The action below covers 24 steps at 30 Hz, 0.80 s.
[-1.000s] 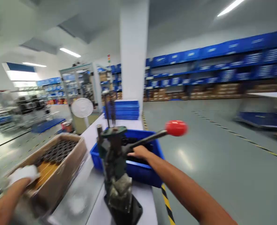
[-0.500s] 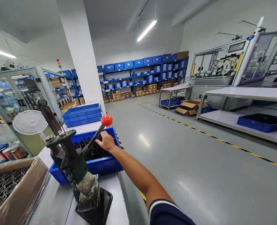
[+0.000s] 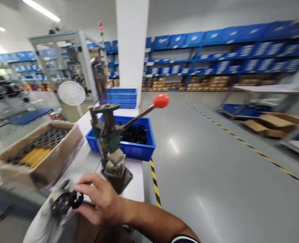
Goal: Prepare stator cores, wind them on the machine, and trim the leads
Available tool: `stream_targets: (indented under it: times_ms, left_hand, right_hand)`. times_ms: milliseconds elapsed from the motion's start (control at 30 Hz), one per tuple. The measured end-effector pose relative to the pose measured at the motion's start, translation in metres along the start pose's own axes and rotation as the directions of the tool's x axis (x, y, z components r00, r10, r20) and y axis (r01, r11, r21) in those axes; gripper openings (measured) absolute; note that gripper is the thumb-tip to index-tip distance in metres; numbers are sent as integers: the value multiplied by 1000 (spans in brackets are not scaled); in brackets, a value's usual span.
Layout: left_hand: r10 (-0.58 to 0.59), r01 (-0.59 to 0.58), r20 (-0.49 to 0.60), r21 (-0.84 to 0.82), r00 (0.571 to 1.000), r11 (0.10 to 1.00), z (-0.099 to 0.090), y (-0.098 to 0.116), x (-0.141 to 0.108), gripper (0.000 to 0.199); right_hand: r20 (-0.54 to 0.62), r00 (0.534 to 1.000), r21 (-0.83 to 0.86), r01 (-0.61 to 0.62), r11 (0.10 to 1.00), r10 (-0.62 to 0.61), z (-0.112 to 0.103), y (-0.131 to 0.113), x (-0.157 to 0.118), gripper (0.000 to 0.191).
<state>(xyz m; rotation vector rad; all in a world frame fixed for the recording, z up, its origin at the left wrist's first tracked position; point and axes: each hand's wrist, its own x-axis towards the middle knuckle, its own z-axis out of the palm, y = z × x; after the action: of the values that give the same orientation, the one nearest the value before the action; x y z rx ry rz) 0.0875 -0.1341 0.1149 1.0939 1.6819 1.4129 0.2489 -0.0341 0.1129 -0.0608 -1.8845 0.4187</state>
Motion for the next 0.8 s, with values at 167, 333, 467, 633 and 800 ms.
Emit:
stream_targets:
  times_ms: [167,333,467,633,800]
  left_hand:
    - [53,-14,132,-283,990,959,2,-15,-12,84]
    - [39,7,151,-292,988,956,5,-6,-23,83]
    - [58,6,174,-346,983,938,9,-3,-25,83]
    - [25,21,183,-244,983,970,6,1,-19,77]
    - [20,-12,130,-66,991,998,2,9,-14,45]
  right_hand:
    - [110,994,27,-30,999,27,6,-9,-4,52]
    - [152,988,-6,-12,1000,13,3,-18,-4,48]
    - [218,976,9,9,1000,-11,-3,-20,-2,49]
    - [264,963,19,53,998,-56,-8,-14,-1,44]
    - [225,964,-86,166,982,-144,6,1,-7,36]
